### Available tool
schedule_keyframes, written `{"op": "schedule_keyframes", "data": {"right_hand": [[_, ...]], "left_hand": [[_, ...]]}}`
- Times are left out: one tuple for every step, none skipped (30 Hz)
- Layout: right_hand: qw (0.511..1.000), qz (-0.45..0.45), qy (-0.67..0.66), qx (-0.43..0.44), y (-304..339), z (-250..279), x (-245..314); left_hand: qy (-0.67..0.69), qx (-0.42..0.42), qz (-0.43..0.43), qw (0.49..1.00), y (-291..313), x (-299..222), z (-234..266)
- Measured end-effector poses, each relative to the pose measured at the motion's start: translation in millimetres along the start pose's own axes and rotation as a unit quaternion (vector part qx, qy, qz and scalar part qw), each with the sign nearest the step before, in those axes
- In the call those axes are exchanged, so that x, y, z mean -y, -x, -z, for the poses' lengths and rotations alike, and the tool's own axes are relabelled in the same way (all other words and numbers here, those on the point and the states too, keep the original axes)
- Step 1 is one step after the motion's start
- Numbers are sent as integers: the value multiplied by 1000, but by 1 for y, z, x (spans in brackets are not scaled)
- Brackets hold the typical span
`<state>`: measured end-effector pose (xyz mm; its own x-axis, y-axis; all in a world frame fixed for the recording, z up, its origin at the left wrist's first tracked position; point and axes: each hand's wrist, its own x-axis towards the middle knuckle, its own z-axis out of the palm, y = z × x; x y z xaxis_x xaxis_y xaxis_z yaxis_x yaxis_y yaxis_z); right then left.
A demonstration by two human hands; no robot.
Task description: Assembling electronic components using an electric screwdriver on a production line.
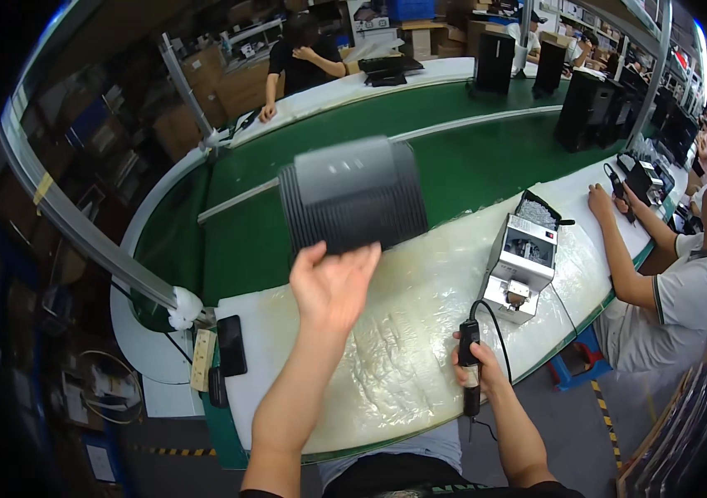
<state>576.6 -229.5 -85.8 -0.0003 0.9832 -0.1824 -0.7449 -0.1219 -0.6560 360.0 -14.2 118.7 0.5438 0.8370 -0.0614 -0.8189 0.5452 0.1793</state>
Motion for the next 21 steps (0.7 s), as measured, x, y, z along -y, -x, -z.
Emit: {"op": "schedule_keyframes", "data": {"right_hand": [[1000,-3,-5,3,0,1,0],[1000,-1,-9,1,1,2,0],[1000,0,-12,4,-1,0,-1],[1000,1,-13,4,-1,1,-2],[1000,4,-12,1,-1,2,-1],[1000,11,3,-5,-2,-2,-3],[1000,10,3,-1,-2,-1,-3],[1000,9,3,4,-4,1,-4],[1000,8,4,10,-5,1,-3],[1000,3,5,8,-4,1,-3],[1000,2,6,5,-4,0,-1],[1000,1,7,4,-5,-1,1],[1000,-5,7,0,-4,-1,-1],[1000,-6,10,-1,-3,1,-1],[1000,-7,12,-2,-4,2,0],[1000,-11,14,-3,-4,3,-1],[1000,-12,16,-9,-4,4,-2],[1000,-16,17,-10,-5,3,-3],[999,-18,21,-15,-3,3,-2],[999,-22,28,-14,-3,1,-1],[998,-26,45,-20,-5,-2,-1]], "left_hand": [[6,-4,-30,1000,-20,0,-10],[-3,0,-49,999,-41,-4,-19],[-7,-14,-62,998,-56,-9,-34],[-10,-30,-69,997,-77,-16,-41],[-25,-9,-72,997,-98,-21,-42],[-29,0,-83,996,-115,-30,-44],[-49,10,-92,994,-129,-33,-50],[-50,-1,-101,994,-141,-37,-57],[-51,-13,-110,993,-150,-40,-62],[-55,-19,-112,992,-156,-42,-62],[-82,-8,-121,989,-163,-44,-59],[-110,3,-131,985,-169,-46,-56],[-136,10,-140,981,-172,-48,-47],[-214,-41,-159,963,-175,-47,-38],[-285,-42,-155,945,-173,-43,-23],[-354,-44,-152,922,-165,-38,0],[-421,-44,-148,894,-156,-33,24],[-461,-20,-126,878,-142,-31,48],[-495,6,-101,863,-127,-24,78],[-527,-12,-111,842,-110,-17,113],[-559,-31,-122,819,-90,-13,148]]}}
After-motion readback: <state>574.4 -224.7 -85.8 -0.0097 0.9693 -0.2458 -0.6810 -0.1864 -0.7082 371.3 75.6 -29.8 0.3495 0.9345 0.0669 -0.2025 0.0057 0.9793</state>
